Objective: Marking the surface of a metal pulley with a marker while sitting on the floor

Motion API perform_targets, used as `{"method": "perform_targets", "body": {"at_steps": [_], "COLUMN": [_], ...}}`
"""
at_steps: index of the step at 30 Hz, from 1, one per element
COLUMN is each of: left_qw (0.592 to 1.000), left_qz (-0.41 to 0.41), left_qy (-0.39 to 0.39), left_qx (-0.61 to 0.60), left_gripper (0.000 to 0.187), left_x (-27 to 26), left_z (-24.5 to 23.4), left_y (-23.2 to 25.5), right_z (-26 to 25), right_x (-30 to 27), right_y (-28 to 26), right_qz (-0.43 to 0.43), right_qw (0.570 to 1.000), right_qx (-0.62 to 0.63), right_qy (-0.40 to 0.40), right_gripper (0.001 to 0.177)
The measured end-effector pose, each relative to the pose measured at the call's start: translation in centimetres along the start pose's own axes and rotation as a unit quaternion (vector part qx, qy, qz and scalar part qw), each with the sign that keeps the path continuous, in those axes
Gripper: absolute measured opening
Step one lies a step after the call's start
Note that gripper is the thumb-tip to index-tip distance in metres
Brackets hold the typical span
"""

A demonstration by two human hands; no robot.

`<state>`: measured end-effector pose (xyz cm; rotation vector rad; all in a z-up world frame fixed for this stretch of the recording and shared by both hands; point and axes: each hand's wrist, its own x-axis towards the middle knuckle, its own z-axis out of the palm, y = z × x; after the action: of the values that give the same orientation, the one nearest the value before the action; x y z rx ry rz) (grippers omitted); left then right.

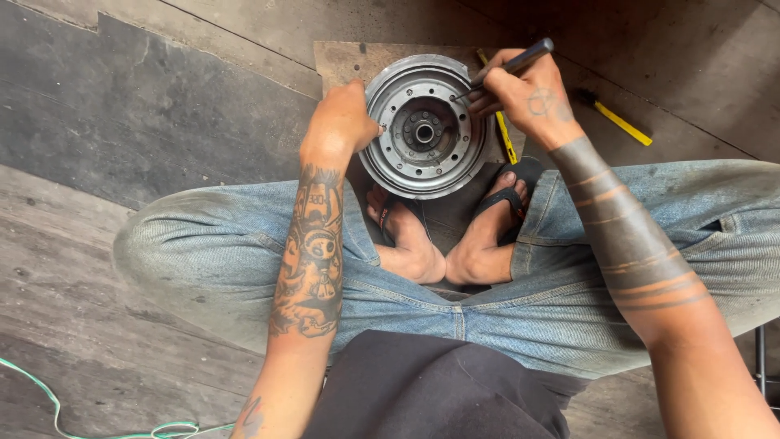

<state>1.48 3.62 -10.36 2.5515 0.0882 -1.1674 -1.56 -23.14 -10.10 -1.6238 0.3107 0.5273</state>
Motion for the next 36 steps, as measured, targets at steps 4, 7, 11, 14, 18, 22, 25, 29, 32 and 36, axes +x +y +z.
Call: {"method": "perform_targets", "body": {"at_steps": [4,7,11,14,18,22,25,29,32,36], "left_qw": [1.0,1.0,1.0,0.999,0.999,0.999,0.999,0.999,0.999,0.999], "left_qz": [0.002,0.005,-0.004,-0.006,0.007,0.004,0.003,0.006,0.004,0.004], "left_qy": [-0.001,-0.003,-0.006,-0.004,-0.003,-0.009,-0.009,-0.01,-0.012,-0.009], "left_qx": [-0.005,-0.003,-0.024,-0.039,-0.045,-0.044,-0.047,-0.039,-0.036,-0.04], "left_gripper": [0.053,0.056,0.057,0.053,0.053,0.052,0.05,0.051,0.052,0.053], "left_x": [-0.2,0.0,-0.5,-0.6,-0.3,-0.2,-0.2,-0.1,-0.2,0.0], "left_z": [-0.2,-0.2,-0.7,-0.6,-0.2,-0.2,-0.1,0.0,-0.1,0.0], "left_y": [0.0,-0.1,0.2,0.1,-0.3,-0.2,-0.2,-0.2,-0.2,-0.3], "right_z": [0.9,1.5,1.9,1.8,0.9,-0.4,-0.7,-0.6,-0.2,0.3], "right_x": [-1.9,-2.3,-2.7,-3.0,-2.6,-1.3,-0.9,-0.9,-1.3,-1.7], "right_y": [-3.3,-3.1,-1.9,-1.7,-1.6,-0.5,0.0,-1.7,-3.3,-3.7], "right_qz": [-0.124,-0.206,-0.332,-0.344,-0.309,-0.211,-0.185,-0.187,-0.21,-0.273], "right_qw": [0.963,0.923,0.854,0.844,0.912,0.953,0.968,0.962,0.939,0.904], "right_qx": [-0.24,-0.324,-0.399,-0.409,-0.27,-0.213,-0.167,-0.186,-0.265,-0.323], "right_qy": [0.012,0.004,-0.019,-0.033,-0.025,-0.037,-0.035,-0.074,-0.067,-0.064], "right_gripper": [0.022,0.017,0.012,0.018,0.017,0.021,0.024,0.022,0.019,0.015]}}
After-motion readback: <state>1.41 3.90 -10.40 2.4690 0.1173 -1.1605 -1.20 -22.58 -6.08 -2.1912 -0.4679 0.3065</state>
